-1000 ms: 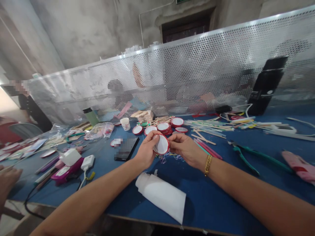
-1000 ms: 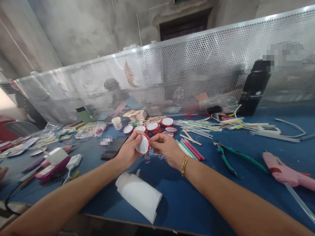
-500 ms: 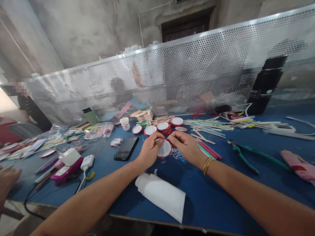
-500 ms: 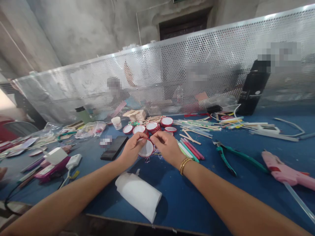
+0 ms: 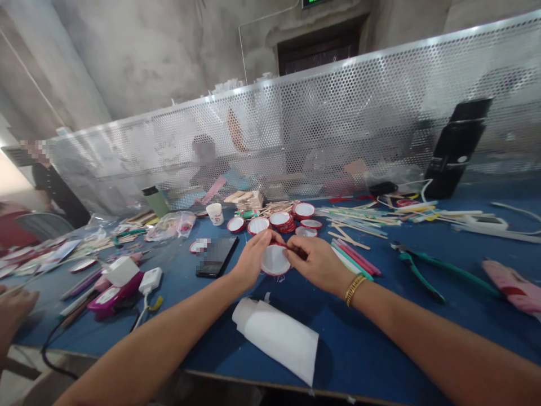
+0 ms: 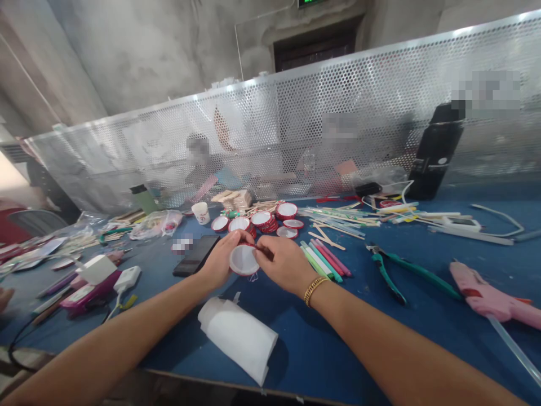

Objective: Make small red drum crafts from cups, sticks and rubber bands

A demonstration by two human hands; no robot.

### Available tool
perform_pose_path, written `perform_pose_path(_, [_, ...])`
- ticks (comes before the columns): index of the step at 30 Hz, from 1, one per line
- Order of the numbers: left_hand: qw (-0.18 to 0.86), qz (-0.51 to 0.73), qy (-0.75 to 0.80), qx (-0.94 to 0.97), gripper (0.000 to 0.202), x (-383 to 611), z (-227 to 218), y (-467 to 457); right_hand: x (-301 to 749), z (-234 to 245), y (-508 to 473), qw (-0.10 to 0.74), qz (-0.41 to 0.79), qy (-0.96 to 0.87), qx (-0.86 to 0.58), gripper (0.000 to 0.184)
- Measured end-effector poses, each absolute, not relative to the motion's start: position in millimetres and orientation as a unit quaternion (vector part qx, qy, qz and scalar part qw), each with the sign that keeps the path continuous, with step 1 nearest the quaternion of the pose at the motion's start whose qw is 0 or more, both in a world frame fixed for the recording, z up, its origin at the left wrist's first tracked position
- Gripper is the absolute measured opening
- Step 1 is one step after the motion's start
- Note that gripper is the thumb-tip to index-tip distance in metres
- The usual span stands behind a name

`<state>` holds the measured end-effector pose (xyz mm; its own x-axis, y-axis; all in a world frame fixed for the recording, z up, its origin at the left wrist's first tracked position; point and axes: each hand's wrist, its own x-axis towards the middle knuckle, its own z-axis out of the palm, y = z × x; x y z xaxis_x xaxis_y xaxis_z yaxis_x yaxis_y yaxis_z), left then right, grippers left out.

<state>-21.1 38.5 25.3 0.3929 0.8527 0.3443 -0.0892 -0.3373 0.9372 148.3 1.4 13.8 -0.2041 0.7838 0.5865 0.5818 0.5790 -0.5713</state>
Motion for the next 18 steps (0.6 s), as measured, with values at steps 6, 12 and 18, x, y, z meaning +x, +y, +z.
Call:
perform_pose_path(6, [0.519, 0.46, 0.296, 0.657, 0.036, -19, 21, 41, 147, 12, 1, 0.44, 0.106, -0.773, -0.445, 0.022])
perform_pose_path(12, [0.518, 0.47, 0.312, 0.643, 0.031, -17, 21, 38, 143, 6, 1, 0.449, 0.141, -0.762, -0.445, 0.023])
perform_pose_path(18, [0.533, 0.446, 0.334, 0.637, 0.028, -18, 17, 45, 138, -2, 5, 0.467, 0.193, -0.744, -0.437, 0.021])
